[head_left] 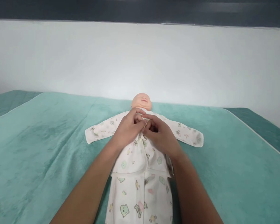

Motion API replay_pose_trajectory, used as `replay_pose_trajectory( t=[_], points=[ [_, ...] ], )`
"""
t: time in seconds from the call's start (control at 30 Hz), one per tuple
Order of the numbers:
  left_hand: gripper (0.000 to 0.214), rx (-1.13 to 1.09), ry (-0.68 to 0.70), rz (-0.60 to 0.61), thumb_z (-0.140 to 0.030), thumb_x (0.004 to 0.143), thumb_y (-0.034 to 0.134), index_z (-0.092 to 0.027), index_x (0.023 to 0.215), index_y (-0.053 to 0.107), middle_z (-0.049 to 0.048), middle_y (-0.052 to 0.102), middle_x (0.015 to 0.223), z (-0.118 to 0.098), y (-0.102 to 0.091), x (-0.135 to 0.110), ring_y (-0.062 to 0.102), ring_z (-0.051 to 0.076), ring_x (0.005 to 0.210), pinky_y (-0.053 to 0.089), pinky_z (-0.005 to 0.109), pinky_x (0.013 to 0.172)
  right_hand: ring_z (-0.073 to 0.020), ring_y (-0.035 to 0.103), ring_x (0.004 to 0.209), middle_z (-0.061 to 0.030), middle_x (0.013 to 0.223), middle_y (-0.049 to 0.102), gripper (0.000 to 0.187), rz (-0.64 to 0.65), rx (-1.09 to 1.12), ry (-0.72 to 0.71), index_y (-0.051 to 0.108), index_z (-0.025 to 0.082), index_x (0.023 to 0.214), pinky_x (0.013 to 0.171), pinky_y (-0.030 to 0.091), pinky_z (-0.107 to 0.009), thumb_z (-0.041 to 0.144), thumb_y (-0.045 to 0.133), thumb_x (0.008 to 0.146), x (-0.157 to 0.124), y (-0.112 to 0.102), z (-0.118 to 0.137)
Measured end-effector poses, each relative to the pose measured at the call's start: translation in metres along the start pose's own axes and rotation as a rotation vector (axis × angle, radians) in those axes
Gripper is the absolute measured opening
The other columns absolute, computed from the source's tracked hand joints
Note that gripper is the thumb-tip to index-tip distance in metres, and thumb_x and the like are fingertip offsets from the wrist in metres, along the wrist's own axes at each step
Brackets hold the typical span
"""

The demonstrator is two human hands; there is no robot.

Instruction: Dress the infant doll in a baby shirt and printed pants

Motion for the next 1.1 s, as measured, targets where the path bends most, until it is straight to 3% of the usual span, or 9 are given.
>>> replay_pose_trajectory(
  t=[0.13, 0.23, 0.33, 0.43, 0.53, 0.67, 0.8, 0.9, 1.1],
  points=[
    [0.025, -0.126, 0.056, -0.046, -0.021, 0.084, 0.057, -0.024, 0.109, 0.056, -0.0018, 0.057, 0.088, 0.001, -0.007, 0.001, 0.053, 0.011, 0.077, 0.043, 0.024, 0.072, -0.0099, 0.045, 0.059, 0.0077, 0.062, 0.049, 0.036, 0.020, 0.218, -0.016, 0.058, 0.023, 0.117, 0.058, 0.037, -0.025, 0.034, 0.062, 0.083, 0.002, 0.001, -0.002],
    [0.023, 0.018, 0.075, -0.153, -0.019, 0.083, 0.058, -0.023, 0.105, 0.060, -0.0005, 0.057, 0.093, 0.001, -0.015, 0.000, 0.052, 0.011, 0.078, 0.042, 0.025, 0.074, -0.0082, 0.042, 0.055, 0.0074, 0.062, 0.049, 0.022, -0.082, 0.290, 0.001, 0.059, 0.021, 0.103, 0.054, 0.034, -0.023, 0.032, 0.060, 0.084, 0.003, -0.010, -0.005],
    [0.017, 0.193, 0.117, -0.175, -0.016, 0.082, 0.055, -0.022, 0.093, 0.066, 0.0004, 0.058, 0.094, -0.007, -0.015, -0.003, 0.052, 0.011, 0.077, 0.041, 0.026, 0.075, -0.0078, 0.040, 0.054, 0.0061, 0.062, 0.049, 0.016, -0.166, 0.162, 0.039, 0.055, 0.021, 0.082, 0.051, 0.031, -0.023, 0.037, 0.057, 0.086, -0.002, -0.024, 0.001],
    [0.014, 0.237, 0.070, -0.089, -0.022, 0.084, 0.054, -0.021, 0.090, 0.067, -0.0003, 0.057, 0.083, -0.008, -0.013, -0.008, 0.052, 0.012, 0.073, 0.042, 0.027, 0.071, -0.0084, 0.036, 0.052, 0.0056, 0.057, 0.045, 0.033, -0.047, -0.179, 0.092, 0.045, 0.020, 0.067, 0.048, 0.026, -0.024, 0.045, 0.057, 0.085, -0.012, -0.018, 0.015],
    [0.014, 0.206, -0.042, 0.070, -0.032, 0.085, 0.057, -0.022, 0.092, 0.064, -0.0016, 0.056, 0.075, -0.004, -0.013, -0.017, 0.051, 0.012, 0.069, 0.041, 0.025, 0.063, -0.0095, 0.035, 0.051, 0.0047, 0.056, 0.046, 0.035, 0.085, -0.563, 0.136, 0.041, 0.021, 0.063, 0.047, 0.022, -0.026, 0.044, 0.061, 0.080, -0.025, -0.003, 0.025],
    [0.021, 0.260, -0.095, 0.316, -0.037, 0.087, 0.054, -0.020, 0.080, 0.064, -0.0024, 0.052, 0.065, -0.003, -0.008, -0.032, 0.045, 0.010, 0.059, 0.033, 0.023, 0.052, -0.0115, 0.035, 0.051, 0.0035, 0.056, 0.049, 0.027, 0.059, -0.790, 0.160, 0.040, 0.022, 0.065, 0.048, 0.021, -0.027, 0.036, 0.055, 0.083, -0.028, 0.003, 0.028],
    [0.028, 0.263, -0.107, 0.348, -0.044, 0.090, 0.050, -0.020, 0.081, 0.063, -0.0019, 0.052, 0.063, 0.000, -0.009, -0.036, 0.045, 0.011, 0.055, 0.035, 0.024, 0.050, -0.0116, 0.032, 0.053, 0.0027, 0.056, 0.045, 0.032, 0.123, -0.665, 0.102, 0.033, 0.021, 0.063, 0.049, 0.021, -0.028, 0.036, 0.044, 0.089, -0.022, 0.007, 0.022],
    [0.024, 0.255, -0.126, 0.355, -0.045, 0.084, 0.059, -0.022, 0.084, 0.065, -0.0024, 0.051, 0.064, 0.004, -0.006, -0.037, 0.045, 0.011, 0.056, 0.034, 0.023, 0.048, -0.0108, 0.026, 0.053, 0.0031, 0.056, 0.036, 0.031, 0.126, -0.542, 0.121, 0.029, 0.020, 0.062, 0.048, 0.018, -0.028, 0.030, 0.046, 0.085, -0.019, 0.000, 0.015],
    [0.023, 0.140, -0.062, 0.301, -0.039, 0.084, 0.063, -0.020, 0.073, 0.060, -0.0043, 0.047, 0.057, -0.006, -0.003, -0.037, 0.040, 0.008, 0.052, 0.029, 0.022, 0.048, -0.0100, 0.037, 0.056, 0.0030, 0.061, 0.046, 0.014, 0.207, -0.058, 0.153, 0.049, 0.019, 0.067, 0.051, 0.026, -0.025, 0.025, 0.052, 0.079, -0.019, -0.002, 0.009]
  ],
)
Point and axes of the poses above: each hand's wrist, its own x-axis towards the middle knuckle, its own y-axis out of the palm, z = x × y, the point moved 9 cm from there along x, towards the middle knuckle
